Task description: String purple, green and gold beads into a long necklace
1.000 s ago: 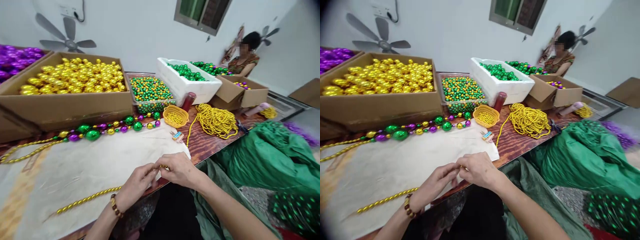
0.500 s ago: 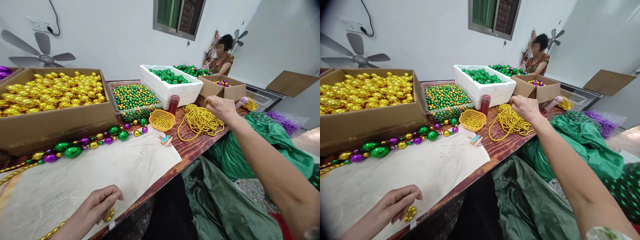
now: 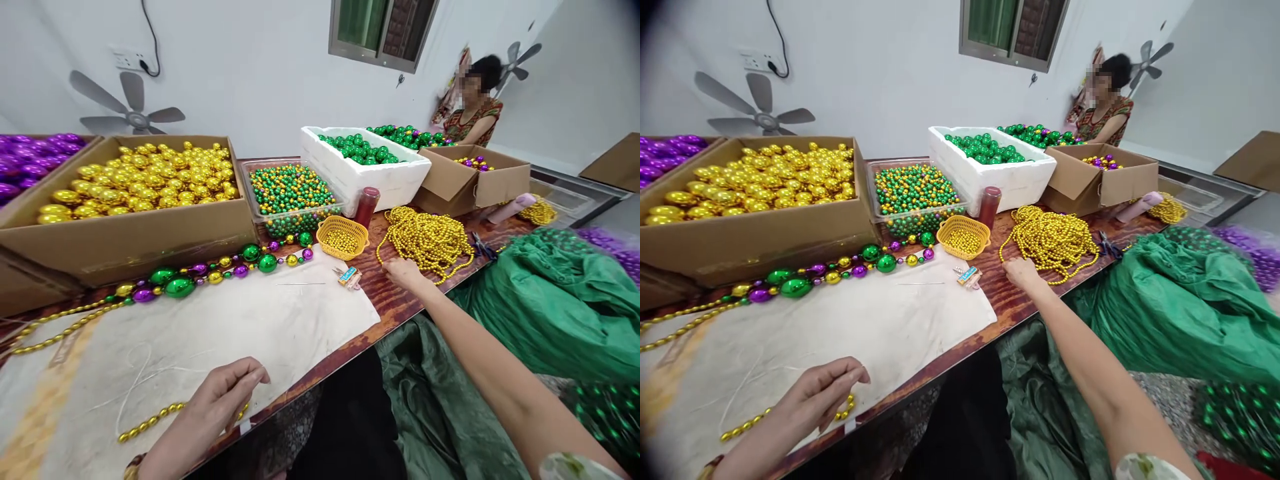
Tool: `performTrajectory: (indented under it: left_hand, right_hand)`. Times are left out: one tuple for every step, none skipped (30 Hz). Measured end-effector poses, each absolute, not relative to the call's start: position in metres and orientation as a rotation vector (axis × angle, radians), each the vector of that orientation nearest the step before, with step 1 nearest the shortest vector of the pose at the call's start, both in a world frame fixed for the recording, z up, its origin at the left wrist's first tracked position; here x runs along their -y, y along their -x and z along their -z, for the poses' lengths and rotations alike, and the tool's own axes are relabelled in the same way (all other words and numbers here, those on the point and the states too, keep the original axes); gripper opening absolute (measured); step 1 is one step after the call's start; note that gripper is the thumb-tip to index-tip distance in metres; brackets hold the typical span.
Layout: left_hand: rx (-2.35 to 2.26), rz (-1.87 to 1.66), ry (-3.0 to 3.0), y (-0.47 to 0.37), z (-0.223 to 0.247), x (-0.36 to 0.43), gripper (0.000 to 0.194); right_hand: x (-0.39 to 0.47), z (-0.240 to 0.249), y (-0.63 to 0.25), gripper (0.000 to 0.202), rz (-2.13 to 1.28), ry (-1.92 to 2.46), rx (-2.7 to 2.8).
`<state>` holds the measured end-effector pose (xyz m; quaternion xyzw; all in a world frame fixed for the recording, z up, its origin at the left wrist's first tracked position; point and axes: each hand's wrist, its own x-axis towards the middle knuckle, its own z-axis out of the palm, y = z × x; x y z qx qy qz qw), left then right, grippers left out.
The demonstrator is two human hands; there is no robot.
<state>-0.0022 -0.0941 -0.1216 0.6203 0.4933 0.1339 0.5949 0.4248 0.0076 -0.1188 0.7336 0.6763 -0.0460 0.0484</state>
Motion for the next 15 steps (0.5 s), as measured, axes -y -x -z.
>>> performTrajectory:
  left_hand:
    - [-1.144,-0.316,-1.442,0.0,0.123,0.094,0.04]
    - [-1.145,-0.32,-1.444,-0.003,0.123,0.094,0.04]
    - [-1.145,-0.322,-1.448,-0.007,0.123,0.094,0.04]
    - [-1.142,-0.323,-1.449,-0.011,0.123,0.094,0.04]
    - [-1.135,-0.326,-1.45,-0.015,0.121,0.093,0.04]
    - [-1.128,-0.334,-1.456,-0.019,0.119,0.093,0.04]
    - [-1.12,-0.345,-1.465,-0.021,0.116,0.092,0.04]
    - [-1.116,-0.355,-1.477,-0.023,0.113,0.092,0.039]
    - [-1.117,-0.358,-1.493,-0.022,0.109,0.092,0.039]
    - [-1.122,-0.351,-1.51,-0.019,0.105,0.092,0.039]
    - [-1.128,-0.337,-1.52,-0.014,0.102,0.092,0.039]
    - [-1.136,-0.324,-1.526,-0.007,0.099,0.093,0.039]
    - [-1.144,-0.316,-1.531,0.002,0.097,0.093,0.039]
    - [-1.153,-0.314,-1.537,0.011,0.097,0.093,0.039]
    - [-1.167,-0.317,-1.542,0.022,0.097,0.092,0.039]
  right_hand:
    - [-0.005,0.116,-0.412,0.024,0.182,-2.233,-2.114]
    - [-0.001,0.112,-0.396,0.025,0.24,-2.223,-2.182]
    - [0.006,0.109,-0.375,0.026,0.32,-2.198,-2.266]
    - [0.015,0.106,-0.351,0.028,0.431,-2.15,-2.361]
    - [0.026,0.103,-0.325,0.029,0.576,-2.063,-2.471]
    - [0.039,0.1,-0.298,0.033,0.74,-1.945,-2.577]
    - [0.051,0.099,-0.274,0.043,0.906,-1.817,-2.662]
    - [0.062,0.097,-0.253,0.054,1.056,-1.691,-2.728]
    - [0.071,0.096,-0.239,0.044,1.185,-1.569,-2.769]
    - [0.076,0.096,-0.232,0.025,1.273,-1.519,-2.791]
    - [0.076,0.095,-0.232,0.017,1.333,-1.519,-2.804]
    - [0.073,0.096,-0.24,0.023,1.363,-1.577,-2.808]
    - [0.066,0.097,-0.255,0.028,1.365,-1.687,-2.806]
    - [0.057,0.099,-0.274,0.031,1.331,-1.862,-2.794]
    - [0.047,0.101,-0.296,0.034,1.271,-2.05,-2.766]
